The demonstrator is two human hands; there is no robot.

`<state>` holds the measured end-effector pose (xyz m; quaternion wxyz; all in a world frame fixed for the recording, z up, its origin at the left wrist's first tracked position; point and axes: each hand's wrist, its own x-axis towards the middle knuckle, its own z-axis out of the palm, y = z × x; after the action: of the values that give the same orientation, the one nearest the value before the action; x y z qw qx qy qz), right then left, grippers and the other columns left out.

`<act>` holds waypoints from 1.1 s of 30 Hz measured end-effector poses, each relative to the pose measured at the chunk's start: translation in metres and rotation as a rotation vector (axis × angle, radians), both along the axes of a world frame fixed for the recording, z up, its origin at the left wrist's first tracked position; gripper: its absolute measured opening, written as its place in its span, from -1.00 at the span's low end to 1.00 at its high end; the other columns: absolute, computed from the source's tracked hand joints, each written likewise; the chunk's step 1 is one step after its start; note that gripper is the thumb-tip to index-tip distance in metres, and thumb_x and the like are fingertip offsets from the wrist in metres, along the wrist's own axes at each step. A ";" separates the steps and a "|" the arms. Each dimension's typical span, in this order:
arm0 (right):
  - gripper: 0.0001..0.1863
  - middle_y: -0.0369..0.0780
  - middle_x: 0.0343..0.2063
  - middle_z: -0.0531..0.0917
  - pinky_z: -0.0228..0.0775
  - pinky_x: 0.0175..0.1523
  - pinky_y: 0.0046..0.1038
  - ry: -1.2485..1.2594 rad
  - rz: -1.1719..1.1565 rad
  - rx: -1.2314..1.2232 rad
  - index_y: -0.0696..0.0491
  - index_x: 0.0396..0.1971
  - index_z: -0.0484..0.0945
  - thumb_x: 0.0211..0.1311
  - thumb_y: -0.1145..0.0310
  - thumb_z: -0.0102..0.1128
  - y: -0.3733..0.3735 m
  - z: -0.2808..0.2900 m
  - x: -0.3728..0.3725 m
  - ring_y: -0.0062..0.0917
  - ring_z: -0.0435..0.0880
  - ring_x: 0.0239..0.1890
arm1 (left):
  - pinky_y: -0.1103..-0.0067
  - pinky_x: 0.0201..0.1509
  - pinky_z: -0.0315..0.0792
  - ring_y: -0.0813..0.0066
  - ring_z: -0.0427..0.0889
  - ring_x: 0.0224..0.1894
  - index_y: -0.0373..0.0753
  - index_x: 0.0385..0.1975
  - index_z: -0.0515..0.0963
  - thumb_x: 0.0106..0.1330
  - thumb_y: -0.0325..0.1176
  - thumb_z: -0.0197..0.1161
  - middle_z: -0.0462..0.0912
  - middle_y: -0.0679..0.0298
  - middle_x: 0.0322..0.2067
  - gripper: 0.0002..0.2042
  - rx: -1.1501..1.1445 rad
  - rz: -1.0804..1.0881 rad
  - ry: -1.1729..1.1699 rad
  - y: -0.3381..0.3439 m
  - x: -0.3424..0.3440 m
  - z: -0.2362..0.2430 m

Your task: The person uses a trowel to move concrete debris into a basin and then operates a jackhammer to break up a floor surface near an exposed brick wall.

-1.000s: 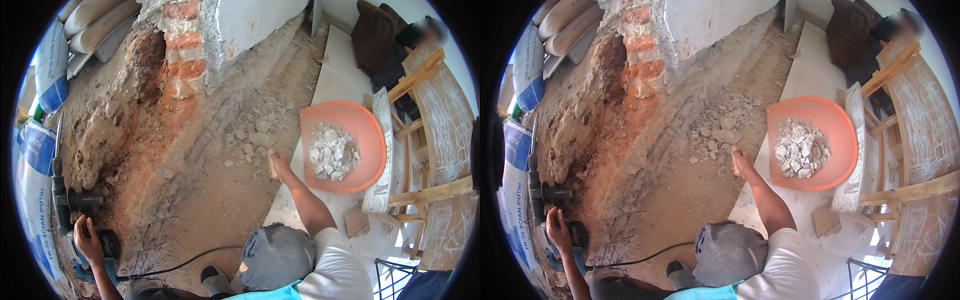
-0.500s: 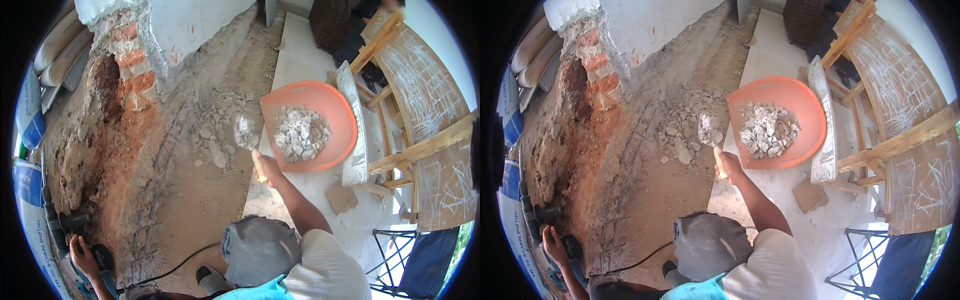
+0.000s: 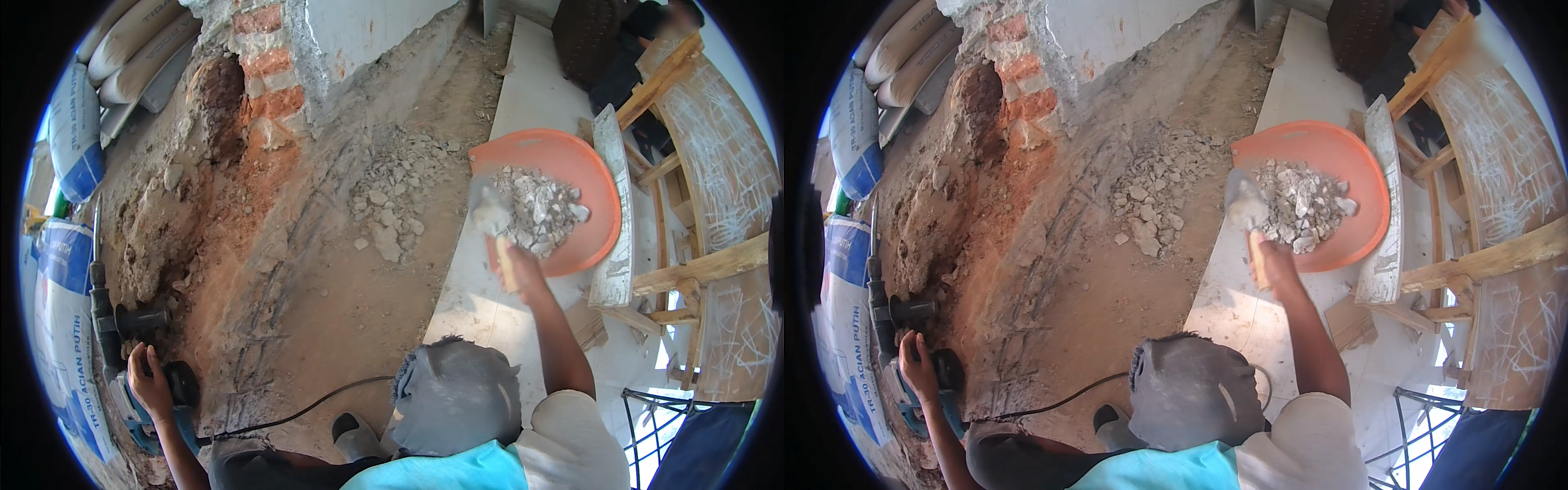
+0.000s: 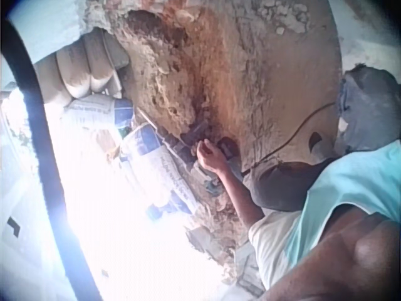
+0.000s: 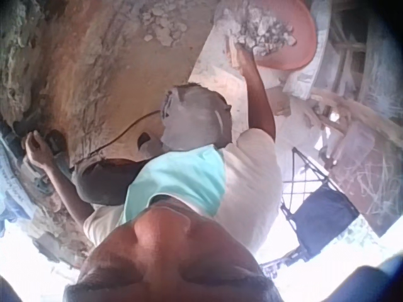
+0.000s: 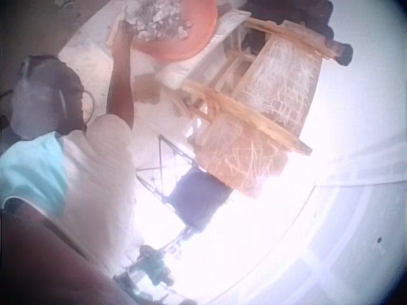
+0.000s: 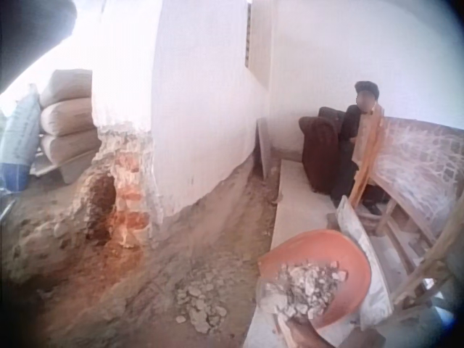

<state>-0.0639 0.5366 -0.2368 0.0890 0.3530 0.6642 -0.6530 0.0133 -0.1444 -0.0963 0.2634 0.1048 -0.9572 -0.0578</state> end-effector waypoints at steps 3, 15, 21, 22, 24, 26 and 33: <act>-0.55 -0.18 -0.64 0.53 0.31 -0.69 -0.41 -0.049 0.073 0.056 0.15 -0.23 0.45 0.37 -0.01 0.04 -0.042 -0.027 0.013 -0.49 0.46 -0.80 | 0.38 0.01 0.44 0.14 0.62 -0.11 -0.33 -0.12 0.56 0.35 -0.31 0.21 0.66 0.09 -0.18 -0.77 -0.017 -0.013 -0.014 -0.003 0.000 0.000; -0.52 -0.20 -0.66 0.50 0.39 -0.57 -0.37 -0.056 0.275 0.081 0.21 -0.29 0.46 0.42 0.01 -0.07 -0.146 -0.080 -0.002 -0.47 0.51 -0.72 | 0.42 0.02 0.43 0.20 0.61 -0.13 -0.35 -0.12 0.55 0.35 -0.33 0.22 0.65 0.10 -0.19 -0.77 0.034 0.057 -0.034 0.005 0.004 0.002; -0.49 -0.14 -0.51 0.53 0.37 -0.59 -0.42 0.042 0.328 0.000 0.24 -0.08 0.43 0.41 0.01 -0.07 -0.162 -0.117 -0.075 -0.50 0.52 -0.63 | 0.42 0.02 0.43 0.21 0.61 -0.12 -0.35 -0.12 0.55 0.35 -0.34 0.22 0.65 0.10 -0.18 -0.77 0.054 0.017 -0.032 0.006 -0.001 0.002; -0.50 -0.14 -0.51 0.53 0.37 -0.59 -0.42 0.081 0.331 0.015 0.24 -0.09 0.43 0.42 0.02 -0.08 -0.161 -0.121 -0.073 -0.50 0.52 -0.63 | 0.42 0.01 0.43 0.21 0.61 -0.13 -0.35 -0.12 0.55 0.35 -0.33 0.23 0.65 0.10 -0.18 -0.77 0.068 0.030 -0.033 0.006 -0.001 0.004; -0.51 -0.15 -0.52 0.52 0.37 -0.59 -0.42 0.127 0.321 -0.005 0.23 -0.08 0.43 0.42 0.03 -0.09 -0.158 -0.128 -0.074 -0.50 0.52 -0.63 | 0.43 0.01 0.43 0.20 0.61 -0.13 -0.35 -0.12 0.55 0.34 -0.33 0.23 0.65 0.10 -0.18 -0.76 0.049 0.023 -0.022 0.004 0.000 0.003; -0.52 -0.16 -0.52 0.52 0.37 -0.59 -0.42 0.128 0.289 -0.082 0.22 -0.06 0.42 0.42 0.04 -0.09 -0.159 -0.128 -0.067 -0.51 0.52 -0.62 | 0.43 0.01 0.43 0.21 0.61 -0.13 -0.35 -0.12 0.55 0.34 -0.32 0.23 0.65 0.10 -0.18 -0.76 0.029 0.012 -0.035 0.000 0.002 0.003; -0.50 -0.18 -0.57 0.53 0.37 -0.64 -0.41 0.083 0.240 -0.136 0.19 -0.11 0.46 0.37 -0.03 0.02 -0.149 -0.109 -0.058 -0.48 0.52 -0.70 | 0.41 0.17 0.37 0.28 0.57 0.01 -0.36 0.02 0.49 0.37 -0.30 0.21 0.61 0.09 -0.05 -0.67 0.277 0.025 -0.063 0.008 -0.003 0.015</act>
<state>-0.1216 0.3872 -0.3460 0.1629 0.2369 0.6588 -0.6952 0.0106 -0.1362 -0.0809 0.2168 0.1539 -0.9466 -0.1825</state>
